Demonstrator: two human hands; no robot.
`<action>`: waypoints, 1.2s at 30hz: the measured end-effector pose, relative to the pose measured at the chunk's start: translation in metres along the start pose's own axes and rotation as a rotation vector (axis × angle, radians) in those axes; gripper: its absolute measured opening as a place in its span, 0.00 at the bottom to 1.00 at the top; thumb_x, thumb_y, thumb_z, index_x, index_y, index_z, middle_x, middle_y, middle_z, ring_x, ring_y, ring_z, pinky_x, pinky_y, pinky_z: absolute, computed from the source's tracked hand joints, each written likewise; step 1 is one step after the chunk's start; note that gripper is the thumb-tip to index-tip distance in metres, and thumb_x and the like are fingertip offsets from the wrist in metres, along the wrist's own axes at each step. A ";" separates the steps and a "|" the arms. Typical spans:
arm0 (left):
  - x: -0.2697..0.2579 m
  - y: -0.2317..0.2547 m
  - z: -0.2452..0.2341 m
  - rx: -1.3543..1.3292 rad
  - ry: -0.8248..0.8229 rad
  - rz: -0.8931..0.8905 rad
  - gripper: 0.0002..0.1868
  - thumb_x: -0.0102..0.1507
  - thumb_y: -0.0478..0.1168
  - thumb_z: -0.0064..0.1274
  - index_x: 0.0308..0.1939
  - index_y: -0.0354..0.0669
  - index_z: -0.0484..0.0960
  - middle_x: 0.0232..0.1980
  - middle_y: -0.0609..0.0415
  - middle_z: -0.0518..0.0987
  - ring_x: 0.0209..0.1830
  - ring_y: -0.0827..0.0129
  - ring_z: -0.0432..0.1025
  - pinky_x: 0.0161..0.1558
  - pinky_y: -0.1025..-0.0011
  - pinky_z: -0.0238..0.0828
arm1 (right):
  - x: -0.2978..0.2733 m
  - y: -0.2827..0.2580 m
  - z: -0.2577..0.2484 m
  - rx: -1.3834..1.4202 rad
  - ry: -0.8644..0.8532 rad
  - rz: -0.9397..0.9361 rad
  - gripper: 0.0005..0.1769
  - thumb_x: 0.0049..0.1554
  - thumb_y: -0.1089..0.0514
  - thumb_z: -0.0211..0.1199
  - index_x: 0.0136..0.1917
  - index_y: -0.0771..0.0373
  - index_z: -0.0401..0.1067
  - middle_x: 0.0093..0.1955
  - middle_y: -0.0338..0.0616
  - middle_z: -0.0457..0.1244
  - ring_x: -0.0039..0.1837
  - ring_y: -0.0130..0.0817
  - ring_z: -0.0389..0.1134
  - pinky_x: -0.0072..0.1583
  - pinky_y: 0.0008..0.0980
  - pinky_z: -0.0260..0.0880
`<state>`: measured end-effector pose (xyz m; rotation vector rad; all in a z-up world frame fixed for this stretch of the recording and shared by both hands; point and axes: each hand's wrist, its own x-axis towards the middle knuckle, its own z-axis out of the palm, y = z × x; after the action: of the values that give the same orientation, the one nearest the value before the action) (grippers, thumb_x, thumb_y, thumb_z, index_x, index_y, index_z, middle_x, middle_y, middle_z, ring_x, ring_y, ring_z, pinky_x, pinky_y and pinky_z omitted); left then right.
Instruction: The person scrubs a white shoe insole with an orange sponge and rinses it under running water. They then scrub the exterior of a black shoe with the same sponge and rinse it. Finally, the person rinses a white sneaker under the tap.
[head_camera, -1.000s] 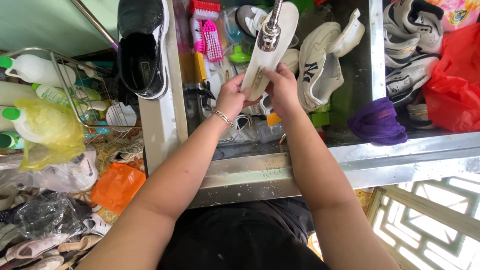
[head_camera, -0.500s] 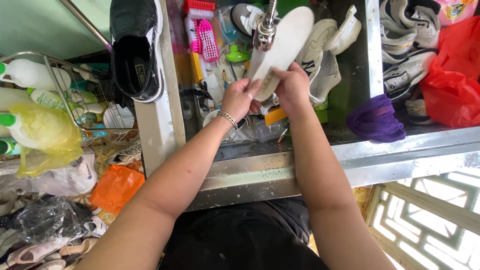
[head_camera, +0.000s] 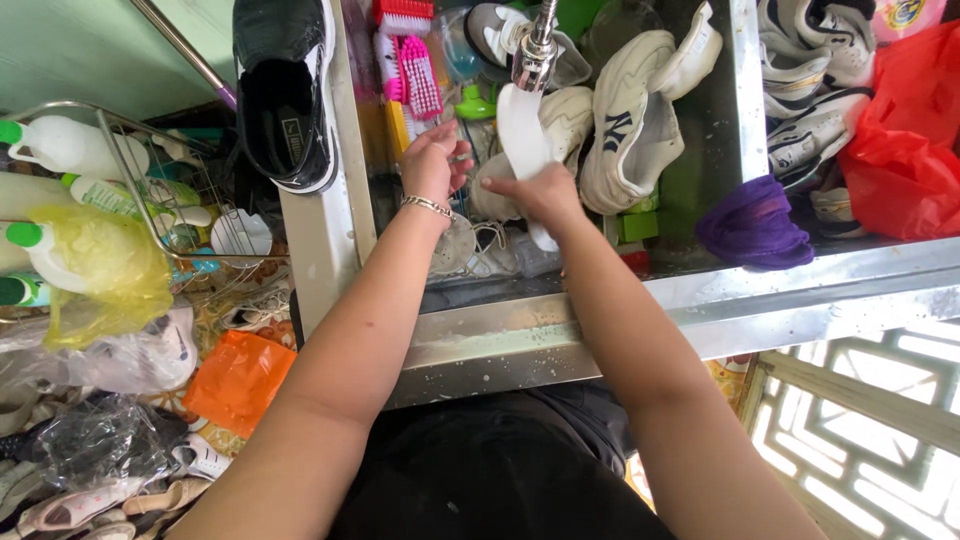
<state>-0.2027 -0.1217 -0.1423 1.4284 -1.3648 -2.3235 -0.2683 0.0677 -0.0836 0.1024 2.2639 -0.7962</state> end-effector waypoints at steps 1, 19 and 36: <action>0.014 -0.011 0.001 0.041 0.041 -0.001 0.16 0.80 0.45 0.60 0.71 0.59 0.91 0.44 0.58 0.96 0.34 0.72 0.89 0.31 0.77 0.82 | 0.008 -0.004 0.007 0.025 0.055 -0.024 0.68 0.45 0.22 0.96 0.78 0.74 0.79 0.73 0.68 0.77 0.77 0.67 0.79 0.79 0.67 0.77; -0.082 0.042 0.012 -0.038 -0.226 -0.303 0.51 0.61 0.66 0.80 0.80 0.40 0.85 0.69 0.44 0.93 0.69 0.47 0.88 0.75 0.46 0.82 | -0.019 0.022 -0.009 0.812 0.062 -0.435 0.34 0.50 0.69 0.90 0.66 0.62 0.76 0.54 0.40 0.74 0.59 0.37 0.77 0.61 0.42 0.82; -0.078 0.018 0.007 0.174 -0.083 0.201 0.46 0.54 0.50 0.84 0.79 0.58 0.94 0.81 0.38 0.89 0.88 0.46 0.77 0.86 0.59 0.73 | 0.056 0.071 -0.011 0.550 0.164 0.009 0.52 0.53 0.51 0.94 0.80 0.60 0.66 0.78 0.60 0.68 0.80 0.66 0.71 0.77 0.72 0.70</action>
<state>-0.1706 -0.0899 -0.0759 1.1820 -1.6854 -2.2055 -0.2952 0.1225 -0.1509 0.4461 2.1284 -1.4307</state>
